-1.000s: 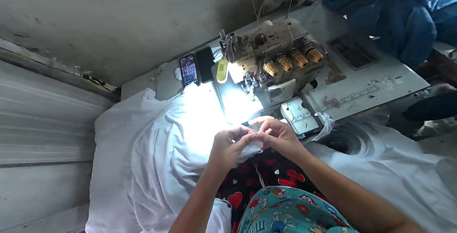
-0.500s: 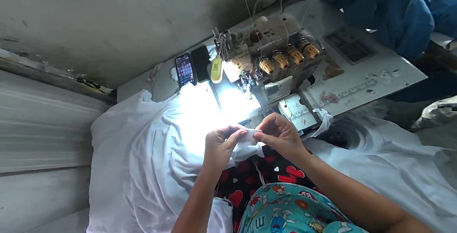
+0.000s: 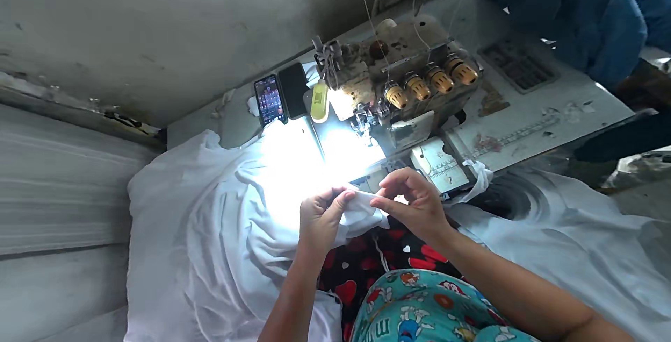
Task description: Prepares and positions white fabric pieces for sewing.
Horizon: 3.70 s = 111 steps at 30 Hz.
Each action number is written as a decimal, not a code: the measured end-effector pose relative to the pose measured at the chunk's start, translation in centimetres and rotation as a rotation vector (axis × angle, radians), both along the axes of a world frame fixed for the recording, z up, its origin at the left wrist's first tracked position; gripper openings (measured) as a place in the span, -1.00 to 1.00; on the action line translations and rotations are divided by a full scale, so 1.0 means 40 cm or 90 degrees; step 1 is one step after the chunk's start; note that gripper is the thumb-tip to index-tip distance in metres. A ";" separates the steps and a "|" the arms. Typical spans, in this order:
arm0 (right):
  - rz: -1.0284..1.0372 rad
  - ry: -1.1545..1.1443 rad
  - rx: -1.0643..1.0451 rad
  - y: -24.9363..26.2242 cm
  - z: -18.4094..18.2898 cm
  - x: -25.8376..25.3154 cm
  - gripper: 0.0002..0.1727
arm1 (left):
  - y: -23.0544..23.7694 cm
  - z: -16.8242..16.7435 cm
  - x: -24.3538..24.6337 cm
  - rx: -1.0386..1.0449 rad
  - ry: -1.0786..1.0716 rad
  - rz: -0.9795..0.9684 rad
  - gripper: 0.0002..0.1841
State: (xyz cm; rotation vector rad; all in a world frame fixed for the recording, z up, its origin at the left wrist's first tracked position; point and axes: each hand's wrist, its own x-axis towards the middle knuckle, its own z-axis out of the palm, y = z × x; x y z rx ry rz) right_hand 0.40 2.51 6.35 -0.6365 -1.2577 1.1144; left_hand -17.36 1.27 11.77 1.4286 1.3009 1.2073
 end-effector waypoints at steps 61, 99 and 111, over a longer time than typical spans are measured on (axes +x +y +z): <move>0.044 -0.516 0.107 0.061 -0.005 0.091 -0.61 | 0.267 -0.027 0.000 0.123 0.543 -0.037 -0.77; -0.022 -0.108 -0.219 0.080 -0.004 0.108 -0.55 | 0.078 -0.053 0.173 0.248 0.255 -0.121 -0.85; 0.001 -0.179 0.011 0.007 0.021 0.085 -0.71 | 0.031 -0.019 0.061 0.022 0.025 -0.274 -0.52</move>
